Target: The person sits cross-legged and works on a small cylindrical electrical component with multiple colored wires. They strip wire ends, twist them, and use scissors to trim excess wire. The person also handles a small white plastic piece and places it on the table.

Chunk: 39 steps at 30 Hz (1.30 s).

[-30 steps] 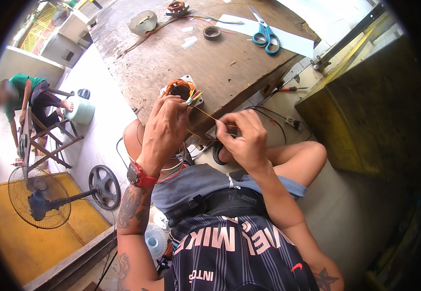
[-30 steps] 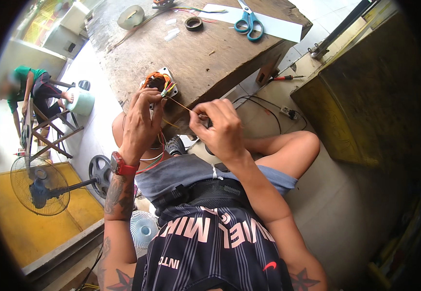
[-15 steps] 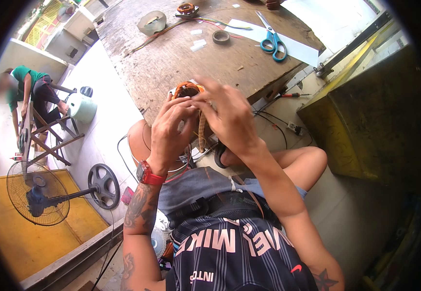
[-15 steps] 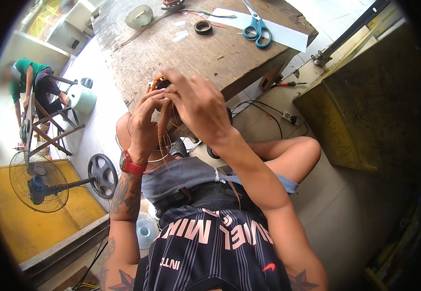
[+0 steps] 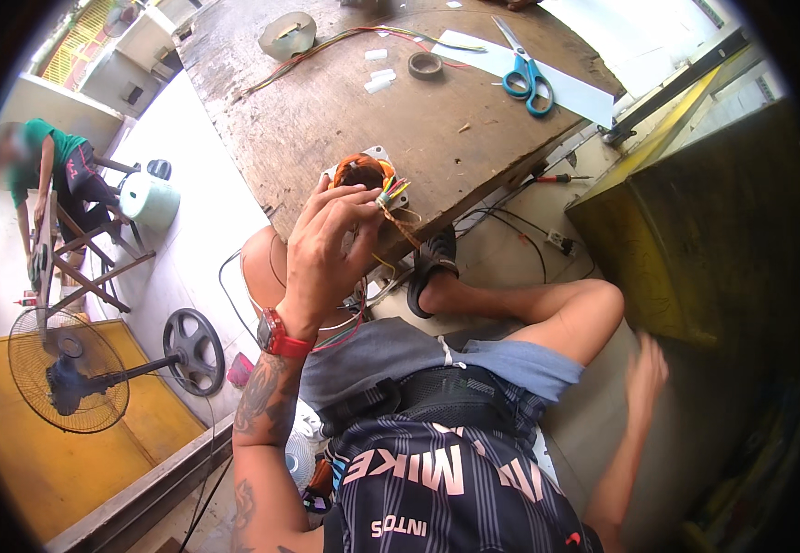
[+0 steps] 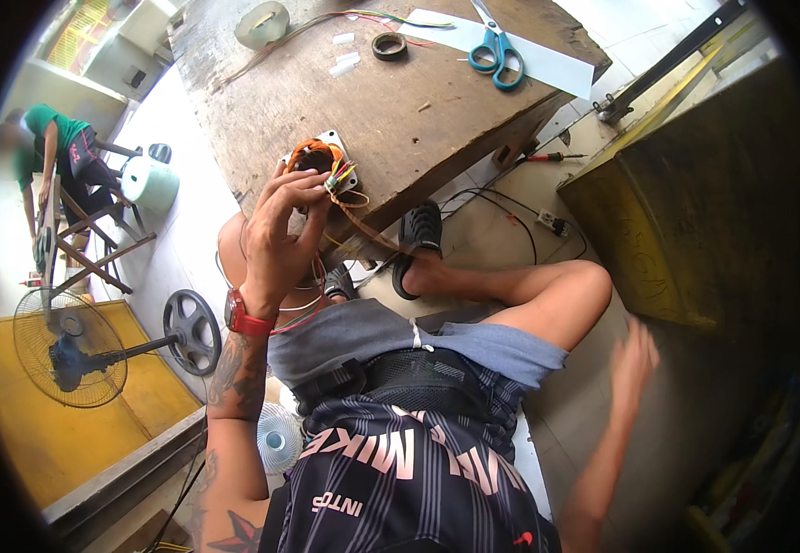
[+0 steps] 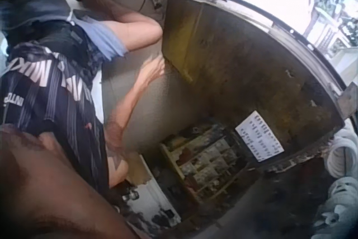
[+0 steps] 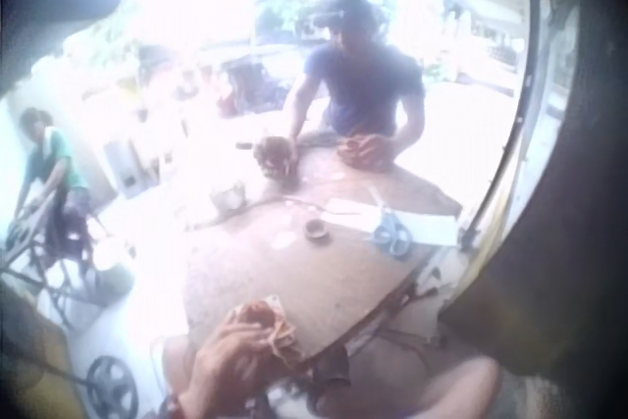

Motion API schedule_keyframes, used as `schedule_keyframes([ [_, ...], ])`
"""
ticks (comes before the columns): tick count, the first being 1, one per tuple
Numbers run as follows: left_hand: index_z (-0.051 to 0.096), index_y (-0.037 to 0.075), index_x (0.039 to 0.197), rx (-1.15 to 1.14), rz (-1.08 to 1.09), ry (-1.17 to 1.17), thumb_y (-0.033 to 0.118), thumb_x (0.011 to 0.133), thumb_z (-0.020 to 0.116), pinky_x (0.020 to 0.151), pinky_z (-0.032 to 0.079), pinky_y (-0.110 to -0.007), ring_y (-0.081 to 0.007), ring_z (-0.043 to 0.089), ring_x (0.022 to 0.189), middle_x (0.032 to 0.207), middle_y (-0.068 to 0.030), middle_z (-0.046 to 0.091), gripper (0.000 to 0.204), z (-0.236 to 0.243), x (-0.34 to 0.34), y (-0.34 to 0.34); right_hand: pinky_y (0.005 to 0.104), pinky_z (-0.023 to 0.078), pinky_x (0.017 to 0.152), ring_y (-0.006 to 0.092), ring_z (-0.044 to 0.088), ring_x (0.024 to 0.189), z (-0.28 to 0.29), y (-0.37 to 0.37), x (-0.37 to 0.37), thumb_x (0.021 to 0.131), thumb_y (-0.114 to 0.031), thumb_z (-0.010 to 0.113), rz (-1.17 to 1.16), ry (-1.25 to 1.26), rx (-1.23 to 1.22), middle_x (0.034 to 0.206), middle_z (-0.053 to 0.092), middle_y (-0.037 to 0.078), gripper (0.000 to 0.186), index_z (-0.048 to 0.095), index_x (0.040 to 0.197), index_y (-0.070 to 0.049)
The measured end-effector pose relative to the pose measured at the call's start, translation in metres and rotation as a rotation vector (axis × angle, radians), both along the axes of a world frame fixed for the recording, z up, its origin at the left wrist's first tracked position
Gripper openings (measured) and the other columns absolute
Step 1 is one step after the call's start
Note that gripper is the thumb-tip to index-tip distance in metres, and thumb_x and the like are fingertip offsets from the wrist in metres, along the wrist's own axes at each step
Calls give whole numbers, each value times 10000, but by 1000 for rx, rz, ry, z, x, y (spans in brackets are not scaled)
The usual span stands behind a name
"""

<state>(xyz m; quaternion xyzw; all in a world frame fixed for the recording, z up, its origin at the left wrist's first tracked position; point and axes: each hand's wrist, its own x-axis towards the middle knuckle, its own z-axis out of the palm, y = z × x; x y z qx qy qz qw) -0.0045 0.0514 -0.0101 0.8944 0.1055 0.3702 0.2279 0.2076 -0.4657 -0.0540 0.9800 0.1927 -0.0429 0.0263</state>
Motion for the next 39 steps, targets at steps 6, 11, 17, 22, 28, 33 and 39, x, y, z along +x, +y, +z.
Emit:
schedule_keyframes([
  [6, 739, 61, 1045, -33, 26, -3, 52, 911, 806, 1186, 491, -568, -297, 747, 1162, 1142, -82, 802, 151, 2, -1, -5, 362, 578, 803, 238, 744, 910, 27, 309, -57, 1046, -388, 740, 626, 610, 1112, 1024, 785, 112, 387, 769, 1140, -13],
  [11, 739, 56, 1053, -65, 3, -14, 66, 887, 838, 1203, 474, -558, -305, 745, 1161, 1140, -95, 800, 193, 6, -2, -4, 405, 513, 796, 229, 695, 961, 67, 366, -87, 1136, -356, 605, 601, 514, 989, 1081, 730, 119, 388, 689, 985, -9],
  [17, 747, 70, 1063, -59, 23, 67, 62, 905, 811, 1119, 532, -503, -280, 747, 1071, 1090, -76, 802, 170, 6, -6, -9, 411, 478, 1094, 238, 695, 1004, 63, 344, -85, 1207, -362, 411, 640, 1009, 1757, 1281, 701, 235, 494, 638, 942, -13],
  [22, 740, 76, 1088, 102, 70, 4, 66, 888, 826, 1087, 539, -514, -276, 731, 1061, 1159, -68, 792, 218, -6, 1, -18, 392, 537, 688, 167, 710, 805, 57, 350, -90, 1183, -312, 511, 454, 438, 1135, 953, 734, 185, 371, 682, 1079, 1],
  [28, 662, 92, 1111, 109, 65, 63, 59, 882, 823, 1107, 513, -556, -296, 702, 1043, 1026, -70, 721, 282, -9, 2, -18, 358, 414, 560, 98, 426, 616, 53, 355, -83, 1101, -368, 678, 256, 988, 1073, 643, 474, 70, 405, 635, 925, -6],
  [33, 655, 88, 1111, 90, 46, 101, 43, 878, 812, 1108, 498, -554, -312, 678, 1010, 1013, -83, 697, 285, -16, -3, -17, 342, 393, 547, 75, 394, 639, 36, 359, -87, 1105, -329, 669, 218, 1014, 1120, 648, 428, 54, 410, 605, 850, -14],
  [39, 635, 85, 1109, 115, 136, 57, 133, 975, 721, 1030, 426, -513, -323, 602, 1032, 1067, -99, 653, 166, 0, 9, -28, 445, 471, 581, 333, 572, 571, 66, 376, -74, 1095, -303, 645, 567, 809, 1209, 692, 604, 183, 365, 649, 876, -11],
])
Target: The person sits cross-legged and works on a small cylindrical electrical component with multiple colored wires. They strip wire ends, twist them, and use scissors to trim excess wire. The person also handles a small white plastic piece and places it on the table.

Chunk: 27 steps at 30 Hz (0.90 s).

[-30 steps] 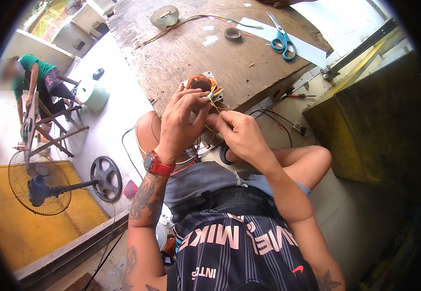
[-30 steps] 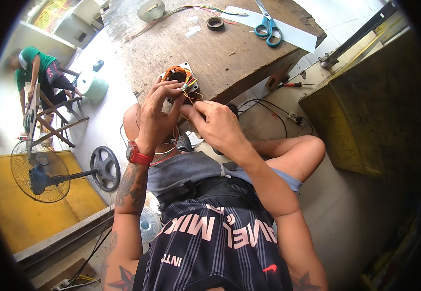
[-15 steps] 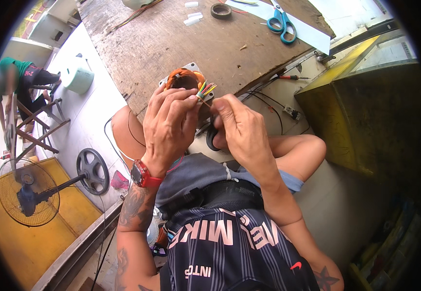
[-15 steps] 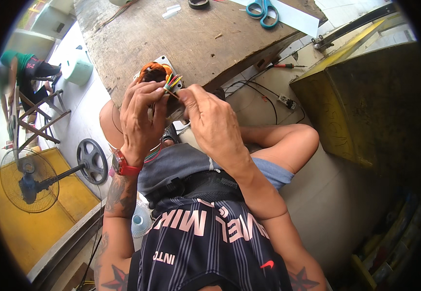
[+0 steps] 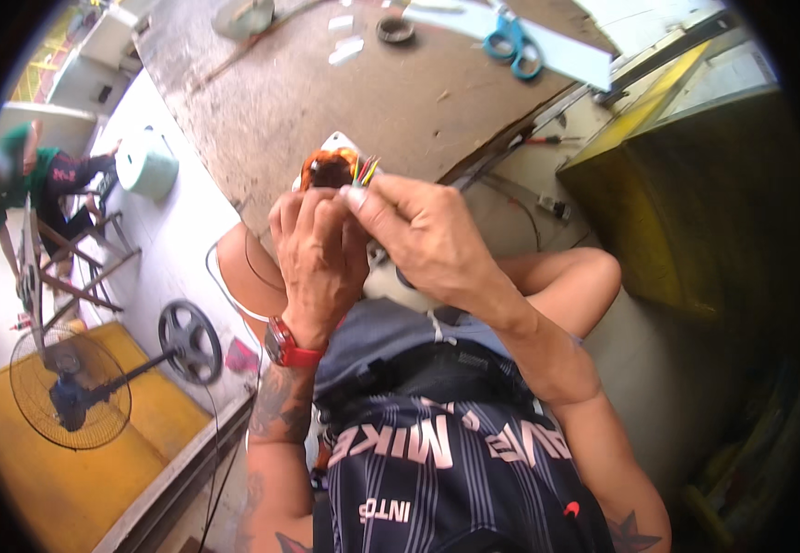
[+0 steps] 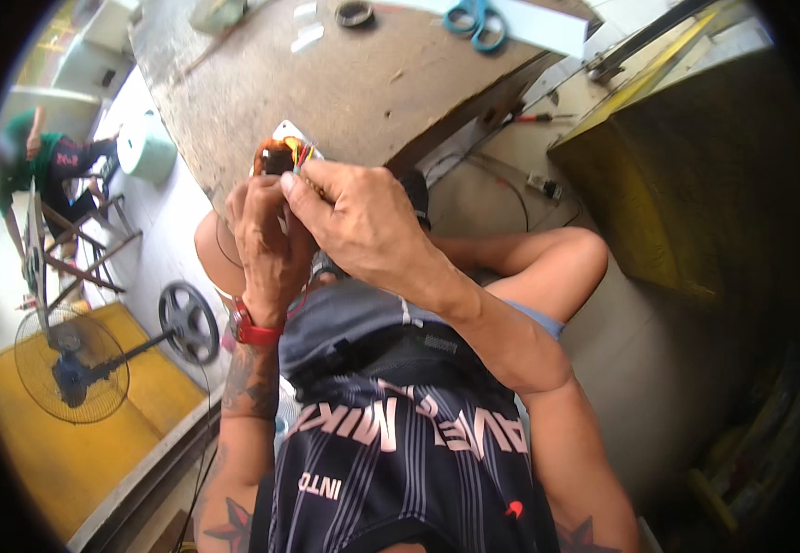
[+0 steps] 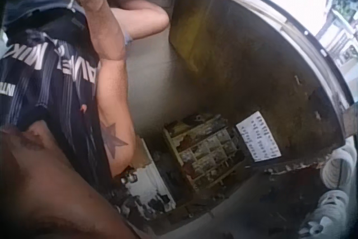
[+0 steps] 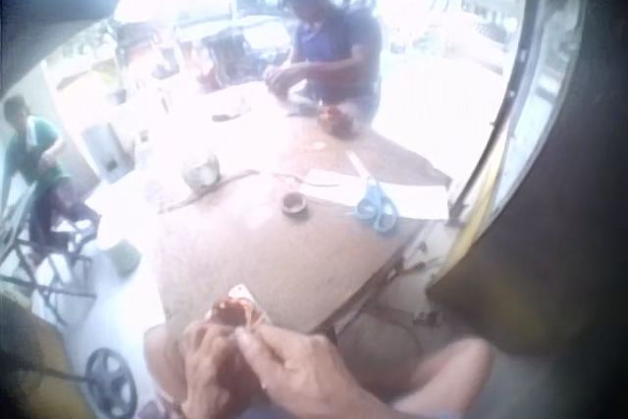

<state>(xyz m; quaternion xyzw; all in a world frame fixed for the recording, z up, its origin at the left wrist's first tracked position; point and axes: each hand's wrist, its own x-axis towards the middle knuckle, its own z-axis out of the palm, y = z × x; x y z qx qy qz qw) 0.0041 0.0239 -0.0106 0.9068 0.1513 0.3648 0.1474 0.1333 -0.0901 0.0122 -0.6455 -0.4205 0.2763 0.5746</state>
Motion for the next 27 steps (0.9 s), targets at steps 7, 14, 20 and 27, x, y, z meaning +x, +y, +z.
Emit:
schedule_keyframes([
  [7, 649, 79, 1176, -90, 158, 208, 275, 1020, 719, 1019, 416, -456, -324, 598, 1059, 1082, -121, 657, 260, 22, 15, -16, 454, 513, 1006, 354, 659, 1143, 15, -74, 34, 1066, -336, 666, -169, -452, 81, 1309, 718, 166, 297, 796, 1068, -70],
  [14, 724, 78, 1320, -865, -434, 808, 403, 940, 873, 834, 613, -336, -139, 690, 1053, 1313, -65, 722, 522, 68, 49, 99, 457, 433, 1127, 337, 607, 1292, -12, -158, 19, 1025, -390, 733, -84, -540, -281, 1369, 702, 127, 324, 803, 1135, -94],
  [20, 783, 62, 1133, -1035, -571, 450, 196, 890, 927, 819, 608, -297, -149, 707, 1050, 1099, -59, 750, 313, 38, 46, 96, 430, 475, 1106, 340, 645, 1253, 11, -165, 22, 937, -225, 842, -161, -386, -268, 1301, 714, 132, 373, 732, 1239, -35],
  [27, 780, 48, 1199, -1126, -474, 323, 205, 972, 853, 1016, 561, -328, -187, 674, 1242, 1385, -96, 697, 285, 32, 30, 86, 418, 559, 909, 297, 722, 997, 26, -49, 28, 959, -346, 824, -179, -225, -106, 1135, 747, 150, 398, 760, 1207, -41],
])
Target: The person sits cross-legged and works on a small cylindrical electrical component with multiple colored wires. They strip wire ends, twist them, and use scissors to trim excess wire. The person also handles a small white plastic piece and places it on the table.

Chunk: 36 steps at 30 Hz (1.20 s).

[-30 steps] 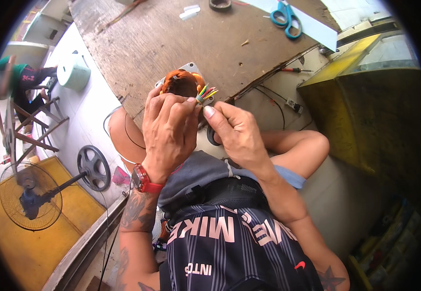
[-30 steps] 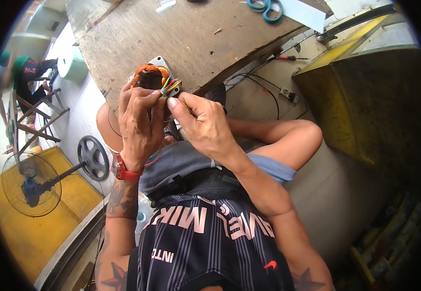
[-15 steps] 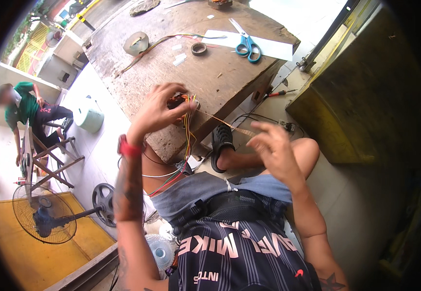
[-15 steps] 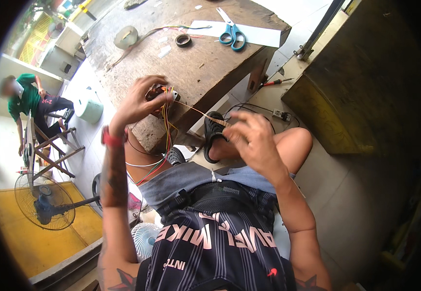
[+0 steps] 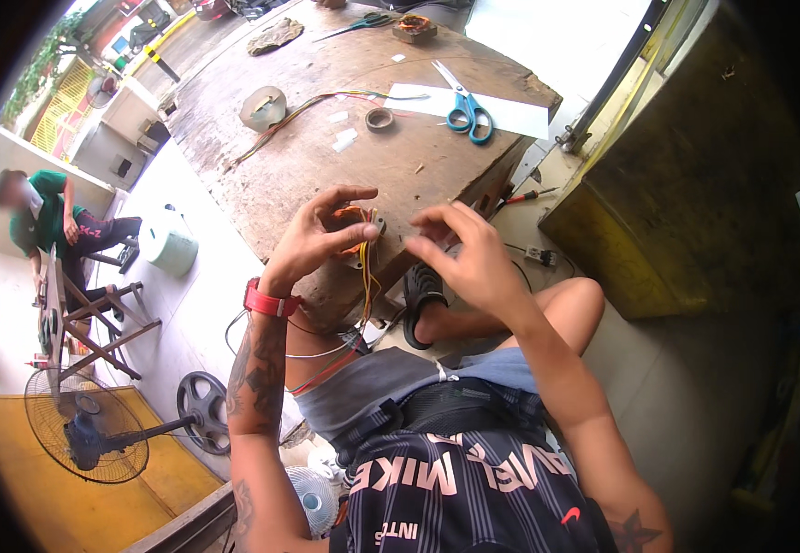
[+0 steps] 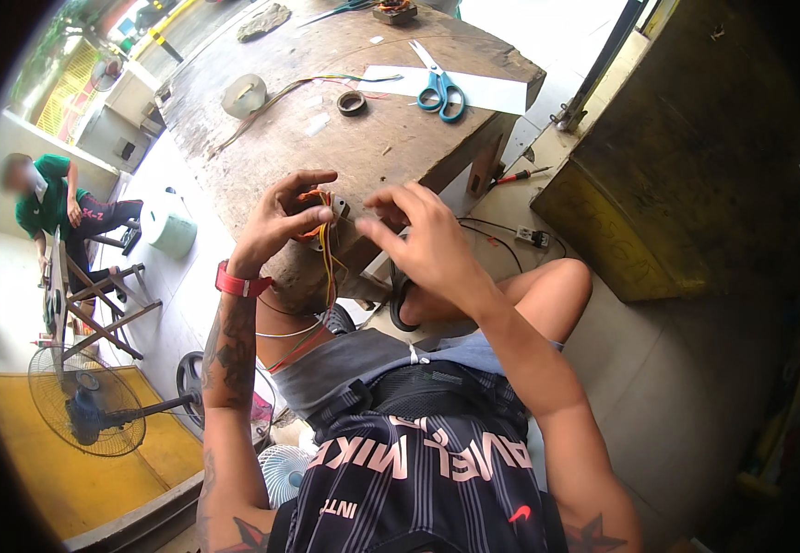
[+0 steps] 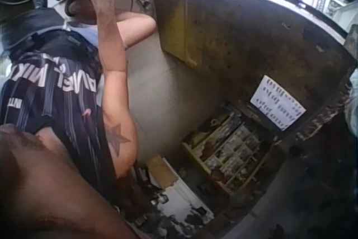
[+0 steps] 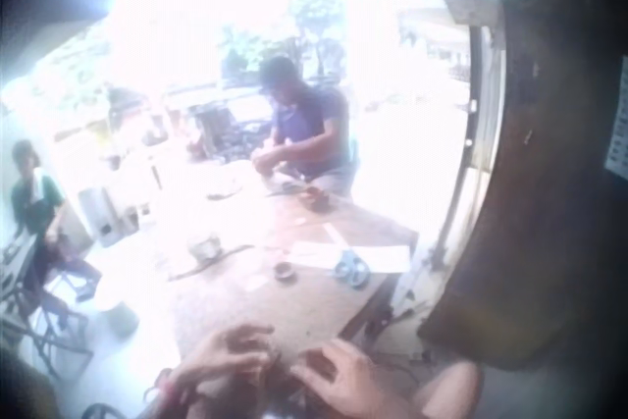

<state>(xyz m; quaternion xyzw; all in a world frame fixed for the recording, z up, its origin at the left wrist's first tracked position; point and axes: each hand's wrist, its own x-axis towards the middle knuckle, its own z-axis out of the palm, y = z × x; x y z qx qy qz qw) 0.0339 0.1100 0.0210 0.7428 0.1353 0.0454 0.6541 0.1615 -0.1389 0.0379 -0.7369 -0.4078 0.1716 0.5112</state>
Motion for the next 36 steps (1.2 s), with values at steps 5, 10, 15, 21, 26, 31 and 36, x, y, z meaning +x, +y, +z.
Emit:
schedule_keyframes([
  [5, 750, 9, 1189, 42, 3, -48, 202, 1036, 781, 1062, 541, -319, -172, 663, 1263, 1446, -106, 662, 249, -6, 3, 3, 402, 576, 807, 268, 735, 912, -27, 57, 12, 970, -415, 817, 20, 68, 14, 1059, 756, 183, 445, 786, 1132, -2],
  [10, 743, 23, 1210, -117, 53, -65, 223, 1048, 769, 1054, 541, -310, -151, 662, 1263, 1430, -94, 673, 259, -8, -1, -1, 331, 560, 761, 151, 701, 846, -36, 61, 12, 1022, -324, 787, 78, 258, 79, 958, 785, 116, 347, 786, 1110, 12],
  [15, 740, -11, 1206, 40, 70, -27, 273, 1020, 812, 882, 589, -274, -119, 726, 1029, 1096, -55, 776, 347, 0, 4, -3, 296, 545, 747, 84, 661, 848, -37, 57, 15, 1036, -279, 773, 101, 419, 85, 944, 791, 53, 307, 793, 1119, 16],
  [21, 744, -20, 1231, -61, 169, 31, 287, 1040, 785, 775, 583, -250, -87, 718, 922, 1092, -46, 776, 363, 5, 4, -8, 255, 510, 725, 58, 605, 840, -34, 53, 17, 1037, -294, 779, 102, 424, 23, 929, 717, -6, 301, 787, 1121, -6],
  [26, 741, -23, 1239, -49, 161, 40, 274, 1053, 765, 859, 585, -265, -114, 727, 1005, 1119, -57, 772, 351, 3, 1, -9, 259, 511, 725, 58, 605, 841, -32, 55, 18, 1033, -274, 775, 99, 427, -2, 911, 709, -10, 279, 785, 1106, -5],
  [31, 656, -22, 1361, 79, 60, -17, 320, 986, 842, 1047, 559, -347, -211, 679, 1260, 1402, -154, 671, 541, -1, 2, -8, 310, 558, 775, 95, 677, 870, -34, 58, 17, 1005, -274, 785, 99, 438, 30, 940, 785, 65, 316, 783, 1106, 26],
  [36, 459, 119, 1560, 534, -136, -95, 366, 727, 1016, 1306, 334, -525, -385, 368, 1601, 1707, -222, 385, 1032, 20, -33, 12, 260, 531, 858, 68, 639, 960, -35, 43, 28, 1034, -242, 775, 140, 296, 2, 1067, 713, 1, 309, 712, 1245, -25],
])
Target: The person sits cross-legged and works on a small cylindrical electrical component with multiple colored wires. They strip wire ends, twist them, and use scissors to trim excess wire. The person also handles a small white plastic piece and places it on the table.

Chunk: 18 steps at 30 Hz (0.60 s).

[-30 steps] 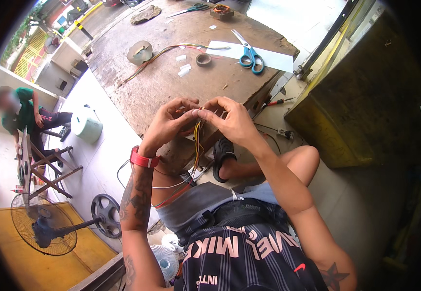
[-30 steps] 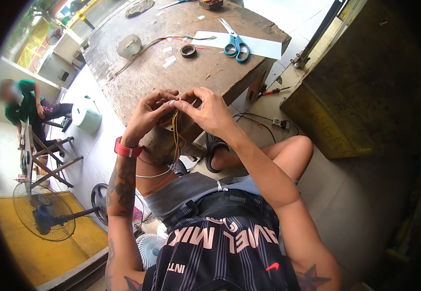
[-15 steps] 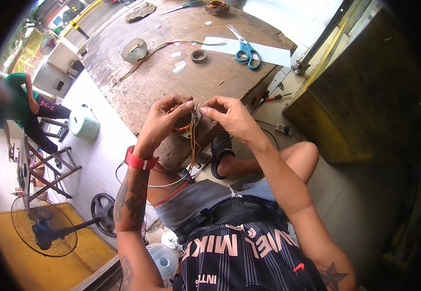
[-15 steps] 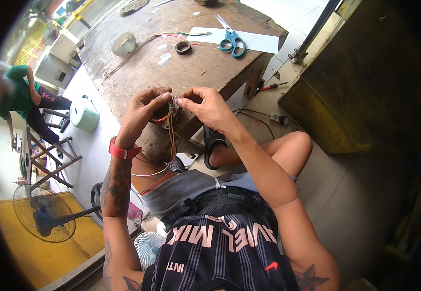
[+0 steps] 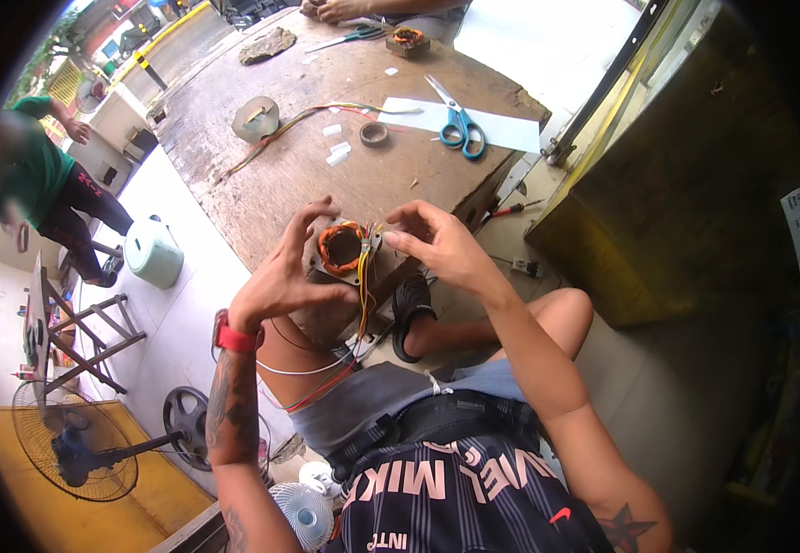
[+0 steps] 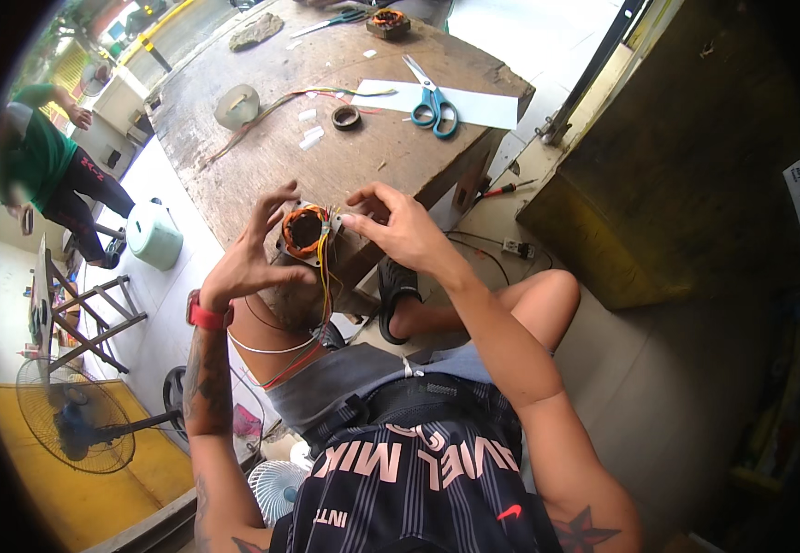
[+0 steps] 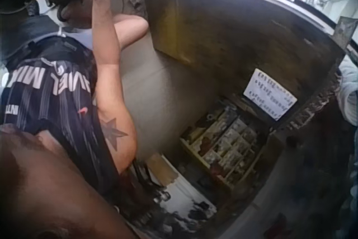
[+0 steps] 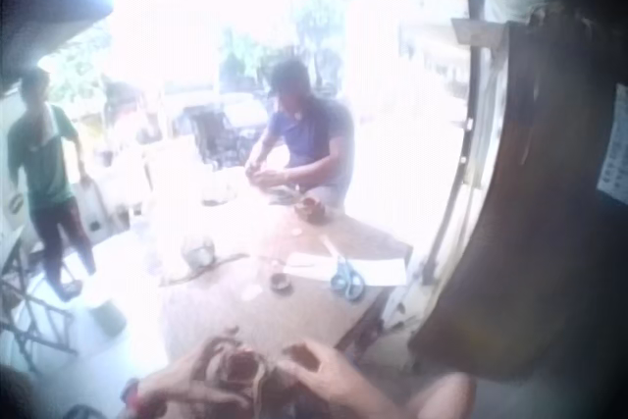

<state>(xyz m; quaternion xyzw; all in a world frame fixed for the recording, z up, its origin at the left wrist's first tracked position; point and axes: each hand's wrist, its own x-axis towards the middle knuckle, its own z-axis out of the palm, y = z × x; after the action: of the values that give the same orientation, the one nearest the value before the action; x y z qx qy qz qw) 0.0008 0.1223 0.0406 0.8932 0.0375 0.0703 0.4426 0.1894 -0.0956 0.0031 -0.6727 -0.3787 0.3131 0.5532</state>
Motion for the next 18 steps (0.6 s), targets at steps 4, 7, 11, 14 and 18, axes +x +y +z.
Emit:
schedule_keyframes([
  [4, 661, 188, 1360, 258, -20, 31, 216, 758, 967, 1260, 410, -507, -438, 444, 1545, 1706, -220, 400, 675, 2, -23, 2, 312, 551, 836, 119, 654, 912, 7, -24, 28, 1001, -324, 799, -45, -106, -86, 1039, 741, 47, 383, 730, 1212, -12],
  [7, 751, 133, 1188, 235, 16, -57, 165, 862, 897, 1117, 534, -461, -404, 624, 1384, 1601, -202, 554, 358, -12, -20, -5, 315, 546, 842, 117, 651, 927, 19, -35, 61, 1013, -316, 781, -42, -223, -100, 1026, 745, 43, 352, 737, 1199, -21],
  [11, 741, 89, 1175, 280, 166, -133, 158, 863, 897, 1056, 557, -438, -399, 676, 1295, 1499, -191, 648, 356, -20, -23, 5, 341, 551, 850, 153, 676, 907, 38, -32, 109, 1017, -328, 770, -41, -344, -248, 997, 759, 55, 338, 750, 1193, -41],
  [14, 733, 38, 1137, 198, 271, -199, 130, 884, 868, 1033, 566, -434, -382, 682, 1282, 1423, -202, 673, 301, -8, -30, 45, 373, 562, 868, 214, 709, 915, 50, -2, 156, 991, -363, 775, -21, -501, -309, 1012, 781, 100, 346, 780, 1165, -65],
  [18, 719, 21, 1118, 349, 390, -169, 154, 874, 880, 961, 576, -432, -375, 736, 1089, 1303, -175, 725, 321, 0, -23, 105, 456, 567, 967, 335, 726, 1099, 59, 85, 225, 976, -343, 746, -169, -862, -355, 1172, 737, 182, 330, 780, 1143, -60],
])
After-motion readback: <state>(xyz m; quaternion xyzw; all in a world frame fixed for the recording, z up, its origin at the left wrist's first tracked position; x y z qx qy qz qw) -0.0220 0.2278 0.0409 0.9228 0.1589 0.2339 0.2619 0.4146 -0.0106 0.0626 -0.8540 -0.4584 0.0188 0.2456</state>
